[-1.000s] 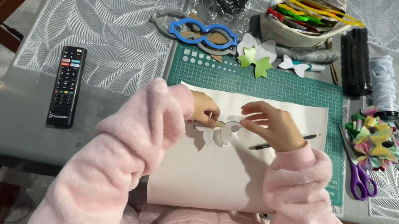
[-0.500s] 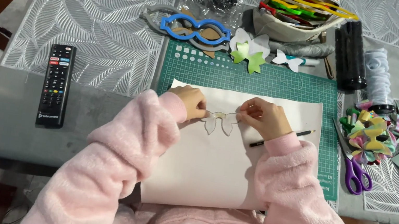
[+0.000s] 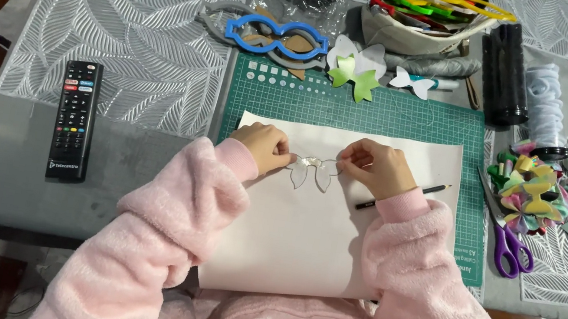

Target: The person is tracing various bow-shaped templates onto a white sheet of leather or synthetic material using a pen on a cutting mat.

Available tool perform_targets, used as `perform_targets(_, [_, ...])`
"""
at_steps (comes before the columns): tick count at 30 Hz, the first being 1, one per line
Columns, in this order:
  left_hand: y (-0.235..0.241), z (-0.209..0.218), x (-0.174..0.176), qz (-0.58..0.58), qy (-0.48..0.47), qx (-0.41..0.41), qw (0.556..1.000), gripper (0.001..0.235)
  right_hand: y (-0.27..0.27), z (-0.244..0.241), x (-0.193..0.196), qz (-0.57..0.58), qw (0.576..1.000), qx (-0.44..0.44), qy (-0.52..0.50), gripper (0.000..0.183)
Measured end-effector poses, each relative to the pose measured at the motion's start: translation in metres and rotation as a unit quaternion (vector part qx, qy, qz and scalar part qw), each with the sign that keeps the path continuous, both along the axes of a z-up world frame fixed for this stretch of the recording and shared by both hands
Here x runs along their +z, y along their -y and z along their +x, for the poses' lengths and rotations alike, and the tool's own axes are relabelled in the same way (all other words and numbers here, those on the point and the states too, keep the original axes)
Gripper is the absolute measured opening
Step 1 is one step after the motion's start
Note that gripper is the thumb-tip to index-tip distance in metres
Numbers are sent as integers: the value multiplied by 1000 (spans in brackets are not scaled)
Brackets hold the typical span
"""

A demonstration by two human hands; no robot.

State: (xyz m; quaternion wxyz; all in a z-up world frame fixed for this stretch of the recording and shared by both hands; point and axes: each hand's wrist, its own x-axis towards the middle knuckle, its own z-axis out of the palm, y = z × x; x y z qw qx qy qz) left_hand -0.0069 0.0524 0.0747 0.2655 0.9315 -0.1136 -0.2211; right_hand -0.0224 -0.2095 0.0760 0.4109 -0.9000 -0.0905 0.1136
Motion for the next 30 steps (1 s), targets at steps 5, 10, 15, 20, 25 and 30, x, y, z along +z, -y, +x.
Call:
perform_targets(5, [-2,1,-7,-18,2,4,1000,34,0,1,-2,-4,1000,1,0,15])
perform_targets(10, [-3,3,-12,-27,4,7,1000,34,-1,1,-1,-9,1000,-1,-4,16])
perform_targets(15, [-3,0,-3,-31,-8,18,999,33,0,0,-3,-7,1000,-3,-2,16])
perform_targets(20, [-6,1,-2,-37,-16,28,999,31,-1,0,0,-13,1000,0,-4,16])
perform_targets(25, [-8,2,-6,-41,-4,32,999,28,0,-1,-1,-4,1000,0,-15,16])
perform_targets(30, [-7,3,-4,-36,-14,33,999,27,-1,0,-1,-7,1000,-1,-10,16])
